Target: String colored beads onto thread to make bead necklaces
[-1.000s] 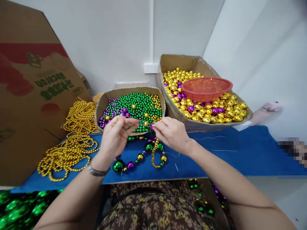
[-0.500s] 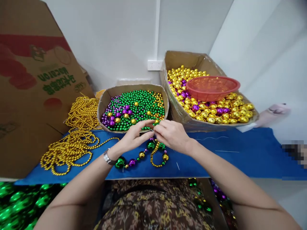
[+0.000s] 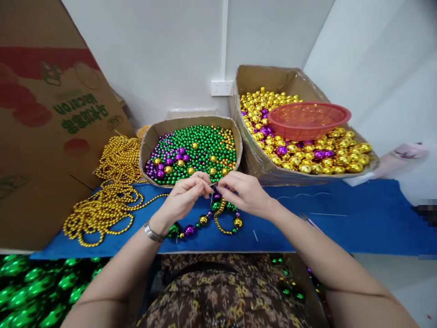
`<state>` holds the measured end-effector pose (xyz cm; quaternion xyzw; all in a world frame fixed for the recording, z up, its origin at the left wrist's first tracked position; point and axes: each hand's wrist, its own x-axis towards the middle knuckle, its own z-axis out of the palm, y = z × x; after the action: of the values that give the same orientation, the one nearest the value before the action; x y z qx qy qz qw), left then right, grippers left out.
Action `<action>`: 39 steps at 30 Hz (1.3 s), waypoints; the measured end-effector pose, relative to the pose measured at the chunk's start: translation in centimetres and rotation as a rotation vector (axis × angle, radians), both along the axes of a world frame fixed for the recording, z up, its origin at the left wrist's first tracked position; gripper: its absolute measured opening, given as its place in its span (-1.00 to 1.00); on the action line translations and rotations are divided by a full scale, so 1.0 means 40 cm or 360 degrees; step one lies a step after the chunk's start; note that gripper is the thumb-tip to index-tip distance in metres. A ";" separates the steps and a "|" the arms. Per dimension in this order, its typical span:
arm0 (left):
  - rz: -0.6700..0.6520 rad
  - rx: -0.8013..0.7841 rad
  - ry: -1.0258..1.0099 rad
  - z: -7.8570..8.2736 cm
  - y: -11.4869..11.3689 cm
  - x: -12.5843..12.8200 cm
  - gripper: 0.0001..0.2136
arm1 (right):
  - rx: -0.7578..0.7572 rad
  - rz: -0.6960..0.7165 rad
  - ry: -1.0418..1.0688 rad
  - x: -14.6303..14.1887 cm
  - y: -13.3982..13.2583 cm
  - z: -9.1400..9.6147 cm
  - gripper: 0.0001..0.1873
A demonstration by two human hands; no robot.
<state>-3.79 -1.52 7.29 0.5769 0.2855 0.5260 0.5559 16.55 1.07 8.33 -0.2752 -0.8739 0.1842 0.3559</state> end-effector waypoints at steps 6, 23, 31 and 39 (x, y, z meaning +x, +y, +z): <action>-0.0007 -0.0203 -0.0576 0.010 0.005 0.057 -0.78 | -0.1311 0.0131 0.1693 0.022 0.004 -0.048 -0.75; -0.0030 -0.0166 -0.0452 0.121 0.060 0.129 -0.75 | -0.0742 -0.0103 0.1073 0.081 -0.012 0.040 -0.81; 0.0034 -0.0214 -0.0357 0.156 0.066 0.145 -0.75 | 0.0252 -0.0468 -0.0218 0.095 -0.012 0.089 -0.75; -0.0119 0.0206 -0.0220 0.282 0.108 0.148 -0.73 | 0.0981 -0.0706 -0.0839 0.110 0.046 0.233 -0.56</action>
<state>2.12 2.79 18.58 0.5841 0.1901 0.5608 0.5552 20.96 2.89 17.66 -0.3745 -0.8685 -0.2412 0.2175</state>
